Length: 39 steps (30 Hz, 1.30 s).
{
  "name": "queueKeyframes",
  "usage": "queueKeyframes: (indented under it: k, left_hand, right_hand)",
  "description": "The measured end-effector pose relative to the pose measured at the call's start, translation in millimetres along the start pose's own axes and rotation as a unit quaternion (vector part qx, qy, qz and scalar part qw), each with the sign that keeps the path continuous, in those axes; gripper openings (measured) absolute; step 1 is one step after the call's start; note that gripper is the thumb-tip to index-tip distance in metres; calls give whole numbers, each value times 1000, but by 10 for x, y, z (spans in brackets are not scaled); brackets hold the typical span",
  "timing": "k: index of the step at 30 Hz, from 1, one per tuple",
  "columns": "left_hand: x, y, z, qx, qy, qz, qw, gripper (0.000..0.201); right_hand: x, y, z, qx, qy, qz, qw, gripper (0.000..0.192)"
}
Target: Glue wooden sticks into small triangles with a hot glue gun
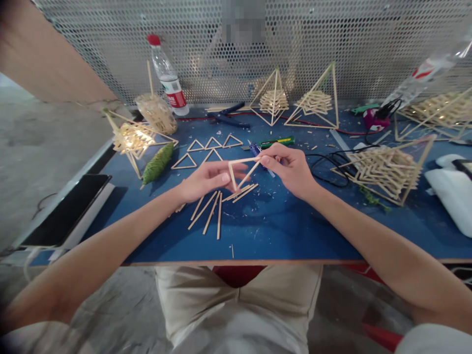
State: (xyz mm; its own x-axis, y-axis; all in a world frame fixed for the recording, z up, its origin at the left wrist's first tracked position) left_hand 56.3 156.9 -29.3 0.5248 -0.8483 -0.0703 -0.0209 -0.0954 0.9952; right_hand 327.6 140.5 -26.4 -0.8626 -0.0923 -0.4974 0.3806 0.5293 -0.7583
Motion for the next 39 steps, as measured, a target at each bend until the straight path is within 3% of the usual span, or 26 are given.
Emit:
queueKeyframes:
  k: [3, 8, 11, 13, 15, 18, 22, 27, 33, 39]
  left_hand:
    - [67, 13, 14, -60, -100, 69, 991, 66]
    - [177, 69, 12, -70, -104, 32, 992, 54]
    - [199, 75, 4, -74, -112, -1, 991, 45]
    - [165, 40, -9, -64, -68, -19, 995, 40]
    - [91, -20, -27, -45, 18, -35, 998, 38]
    - [-39, -123, -53, -17, 130, -33, 991, 36]
    - [-126, -194, -84, -9, 205, -7, 979, 42]
    - [-72, -168, -107, 15, 241, -23, 970, 46]
    - [-78, -159, -87, 25, 275, -69, 959, 53]
    - [-142, -181, -67, 27, 306, -58, 950, 58]
  right_hand:
    - [36, -33, -6, -17, -25, -30, 999, 41]
    - [126, -106, 11, -55, -58, -30, 996, 35]
    - [100, -86, 5, -59, -74, 52, 994, 32]
    - [3, -16, -21, -60, -86, 163, 981, 33]
    - [-136, 95, -55, -72, -97, 295, 948, 33]
    - [-319, 311, -95, -34, -107, 403, 908, 50]
    - [-338, 554, -127, 4, -175, 438, 882, 58]
    - [-274, 617, -196, 6, -184, 446, 876, 47]
    - [-335, 484, -214, 0, -169, 403, 899, 44]
    - [-378, 344, -120, -31, 6, 258, 966, 28]
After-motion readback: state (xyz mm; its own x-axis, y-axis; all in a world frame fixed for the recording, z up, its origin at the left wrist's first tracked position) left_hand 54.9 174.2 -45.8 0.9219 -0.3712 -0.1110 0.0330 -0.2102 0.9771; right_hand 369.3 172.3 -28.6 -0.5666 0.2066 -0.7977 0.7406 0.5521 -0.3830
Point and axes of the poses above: each hand's wrist, its own z-axis away from the middle knuckle, its own x-axis out of the palm, y = z × x, the point moved 1 cm from there along -z, towards the middle knuckle, and after that the axes turned 12 degrees about -y, right-handed, at the moved point
